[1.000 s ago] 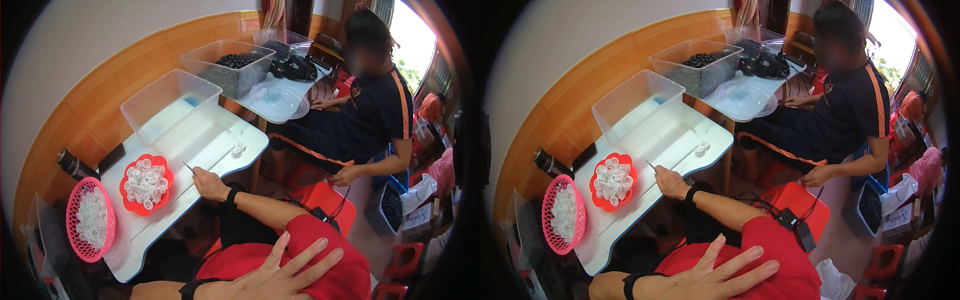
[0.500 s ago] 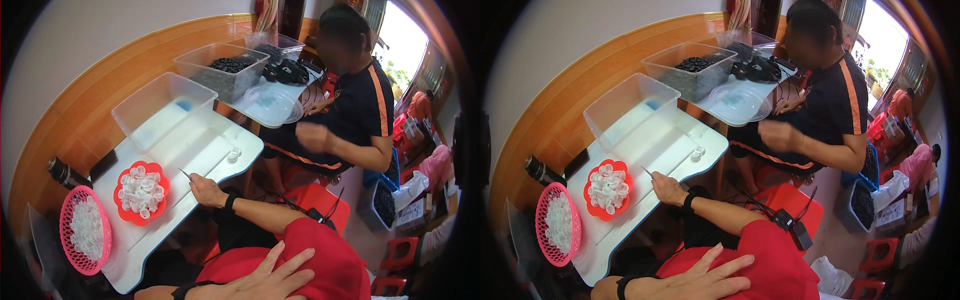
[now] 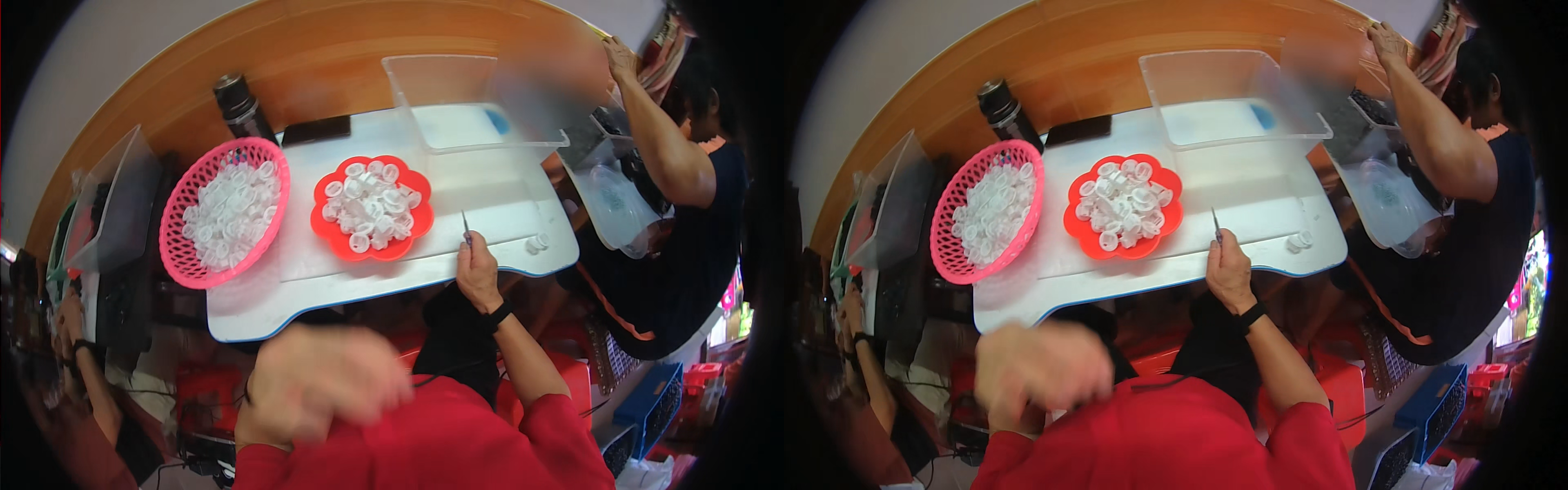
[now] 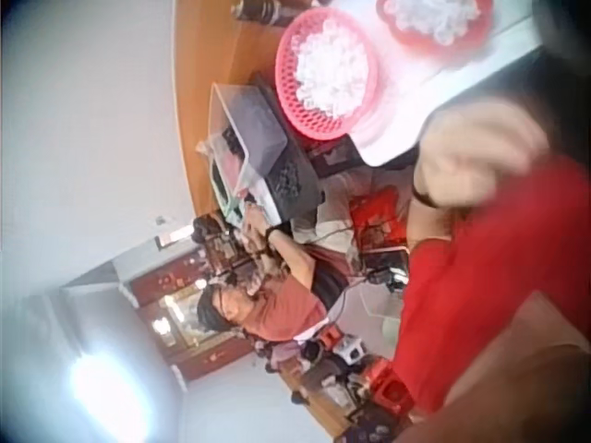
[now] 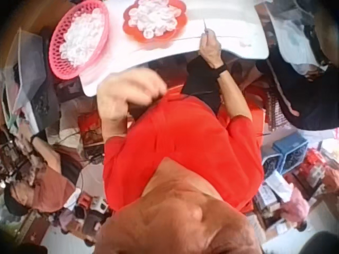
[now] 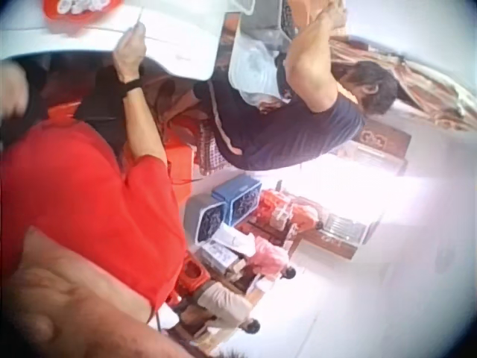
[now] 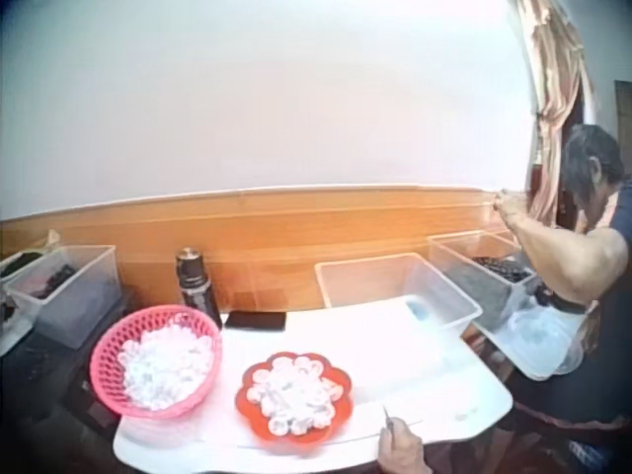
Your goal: Cleaning and inspecting small white plastic components using a precision tool.
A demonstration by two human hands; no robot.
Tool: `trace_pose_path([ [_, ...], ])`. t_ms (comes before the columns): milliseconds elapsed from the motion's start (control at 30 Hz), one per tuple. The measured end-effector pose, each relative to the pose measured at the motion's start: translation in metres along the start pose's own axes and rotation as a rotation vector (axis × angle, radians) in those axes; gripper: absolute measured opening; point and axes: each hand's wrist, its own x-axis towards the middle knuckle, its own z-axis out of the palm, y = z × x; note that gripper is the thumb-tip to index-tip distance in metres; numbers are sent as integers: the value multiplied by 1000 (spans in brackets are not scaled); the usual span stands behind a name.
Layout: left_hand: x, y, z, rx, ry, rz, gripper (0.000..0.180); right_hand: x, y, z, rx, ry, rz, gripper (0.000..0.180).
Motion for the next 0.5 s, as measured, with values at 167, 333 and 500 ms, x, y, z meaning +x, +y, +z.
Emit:
trace_pose_path([
  [167,-25,-67,-74,1361,514,-388,18,-3,2,1,27,-4,58,17],
  [333,-14,-100,-87,1667,497,-440,24,-4,-4,-4,39,-44,121,16],
  [500,-11,-117,-91,1677,558,-647,26,-4,-1,-6,28,-36,118,16],
])
